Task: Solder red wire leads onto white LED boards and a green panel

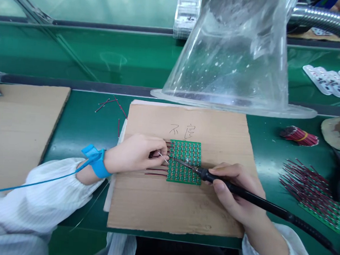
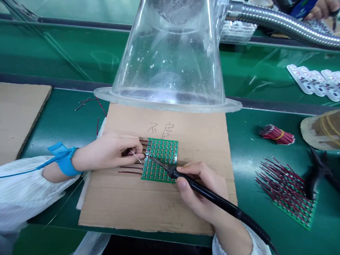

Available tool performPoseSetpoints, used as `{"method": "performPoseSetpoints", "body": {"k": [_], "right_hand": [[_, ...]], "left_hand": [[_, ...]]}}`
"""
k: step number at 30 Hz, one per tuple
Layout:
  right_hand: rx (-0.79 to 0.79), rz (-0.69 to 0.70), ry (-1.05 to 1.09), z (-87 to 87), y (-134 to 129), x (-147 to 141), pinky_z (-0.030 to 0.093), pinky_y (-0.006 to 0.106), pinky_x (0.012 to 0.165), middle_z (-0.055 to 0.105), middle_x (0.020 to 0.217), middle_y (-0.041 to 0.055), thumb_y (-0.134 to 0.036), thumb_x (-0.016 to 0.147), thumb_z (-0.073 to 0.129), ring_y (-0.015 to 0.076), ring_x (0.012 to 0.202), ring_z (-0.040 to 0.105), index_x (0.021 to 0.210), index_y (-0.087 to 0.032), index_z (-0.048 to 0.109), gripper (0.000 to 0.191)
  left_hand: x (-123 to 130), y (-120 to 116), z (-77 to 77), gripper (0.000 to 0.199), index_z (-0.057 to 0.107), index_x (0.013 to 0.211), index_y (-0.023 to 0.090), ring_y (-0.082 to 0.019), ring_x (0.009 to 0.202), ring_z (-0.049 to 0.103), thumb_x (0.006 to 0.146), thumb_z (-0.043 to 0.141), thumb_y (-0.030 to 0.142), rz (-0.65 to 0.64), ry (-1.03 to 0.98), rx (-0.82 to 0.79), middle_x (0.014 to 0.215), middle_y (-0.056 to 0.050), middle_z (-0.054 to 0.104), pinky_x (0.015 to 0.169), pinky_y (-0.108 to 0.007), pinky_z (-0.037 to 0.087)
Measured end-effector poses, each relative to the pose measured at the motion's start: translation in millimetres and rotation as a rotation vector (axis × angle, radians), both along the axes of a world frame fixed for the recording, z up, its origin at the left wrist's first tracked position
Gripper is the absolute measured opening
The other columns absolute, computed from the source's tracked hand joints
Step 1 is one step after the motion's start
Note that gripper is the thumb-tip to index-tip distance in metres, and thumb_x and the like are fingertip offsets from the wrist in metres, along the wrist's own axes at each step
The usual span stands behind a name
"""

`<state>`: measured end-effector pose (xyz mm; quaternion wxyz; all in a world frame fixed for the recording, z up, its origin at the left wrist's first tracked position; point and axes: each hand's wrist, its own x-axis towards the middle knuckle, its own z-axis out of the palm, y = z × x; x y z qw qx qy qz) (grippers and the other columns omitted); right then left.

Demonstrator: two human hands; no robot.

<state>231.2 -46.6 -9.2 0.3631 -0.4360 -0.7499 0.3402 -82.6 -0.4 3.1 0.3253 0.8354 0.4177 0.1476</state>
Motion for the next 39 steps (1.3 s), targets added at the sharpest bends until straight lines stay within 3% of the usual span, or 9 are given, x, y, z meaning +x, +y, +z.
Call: {"method": "performPoseSetpoints", "body": {"k": [30, 39], "right_hand": [[-0.03, -0.026, 0.019, -2.1, -1.9, 6.4, 0.059, 0.029, 0.058, 0.082, 0.087, 0.0033, -0.033, 0.103, 0.07, 0.0202, 0.07, 0.079, 0.108, -0.026, 0.071, 0.009], [-0.043, -0.007, 0.019, 2.5, 1.5, -0.7, 0.061, 0.024, 0.061, 0.081, 0.087, -0.0003, -0.033, 0.103, 0.071, 0.016, 0.072, 0.08, 0.108, -0.028, 0.069, 0.008]], "left_hand": [[0.5, 0.1, -1.3, 0.017, 0.066, 0.085, 0.019, -0.012, 0.064, 0.059, 0.099, 0.064, 0.027, 0.017, 0.005, -0.042, 0.073, 0.003, 0.069, 0.062, -0.024, 0.039], [1.0, -0.8, -4.4, 0.016, 0.066, 0.085, 0.019, -0.013, 0.067, 0.061, 0.099, 0.064, 0.028, 0.041, 0.023, -0.049, 0.075, 0.002, 0.07, 0.065, -0.025, 0.04]]}}
